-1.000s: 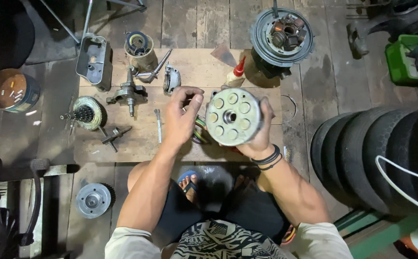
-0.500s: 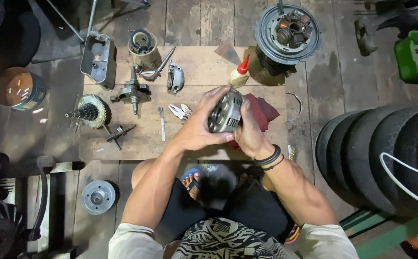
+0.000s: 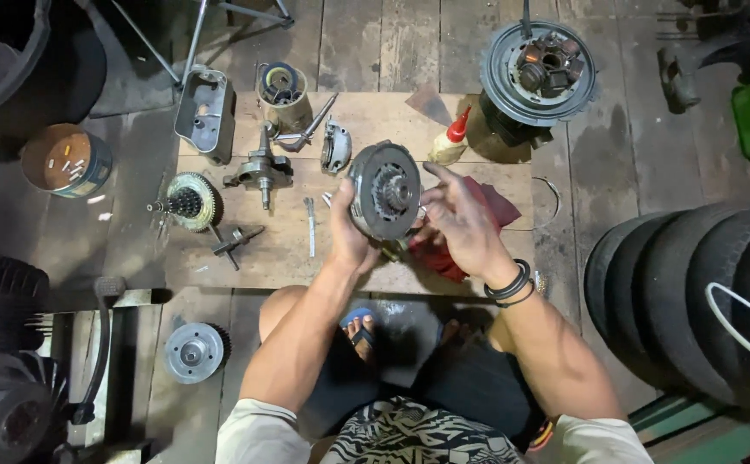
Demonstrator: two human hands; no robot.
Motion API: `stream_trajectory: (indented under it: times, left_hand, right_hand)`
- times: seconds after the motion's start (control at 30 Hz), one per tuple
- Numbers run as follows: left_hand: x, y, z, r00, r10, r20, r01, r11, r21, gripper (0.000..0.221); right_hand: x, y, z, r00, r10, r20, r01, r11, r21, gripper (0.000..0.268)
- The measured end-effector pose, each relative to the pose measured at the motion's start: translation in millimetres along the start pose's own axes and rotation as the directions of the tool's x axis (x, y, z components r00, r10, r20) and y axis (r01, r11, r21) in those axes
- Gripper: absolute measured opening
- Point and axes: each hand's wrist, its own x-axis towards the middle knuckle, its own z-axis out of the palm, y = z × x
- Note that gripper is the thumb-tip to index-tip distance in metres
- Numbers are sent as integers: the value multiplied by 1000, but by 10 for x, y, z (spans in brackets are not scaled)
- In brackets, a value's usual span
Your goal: Cleaning and inspecting a motorcycle clutch assembly using a cloth and pliers on a workshop floor.
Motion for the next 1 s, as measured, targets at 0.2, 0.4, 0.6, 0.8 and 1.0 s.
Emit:
stream_trajectory:
  times: [0.2, 0.4, 0.6, 0.8, 1.0]
  left_hand:
    - [30, 31, 9, 995, 97, -28, -99, 993, -62, 81]
    - [33, -66, 110, 964, 260, 54, -261, 965, 19, 54]
    - [-43, -149, 2, 954, 296, 51, -298, 953, 54, 42]
    - [13, -139, -28, 966, 234, 111, -237, 971, 17, 50]
    - [121, -200, -258, 986, 85, 142, -92, 995, 45, 67]
  right_hand:
    - [60, 47, -50, 866, -441, -235, 240, 779, -579, 46]
    - [66, 3, 94, 751, -659, -51, 490, 606, -627, 51]
    - [59, 13, 101, 710, -704, -16, 497, 517, -697, 49]
    - [41, -44, 89, 670, -742, 5, 543, 485, -685, 42]
    - [-68, -396, 198, 590, -792, 156, 537, 240, -809, 42]
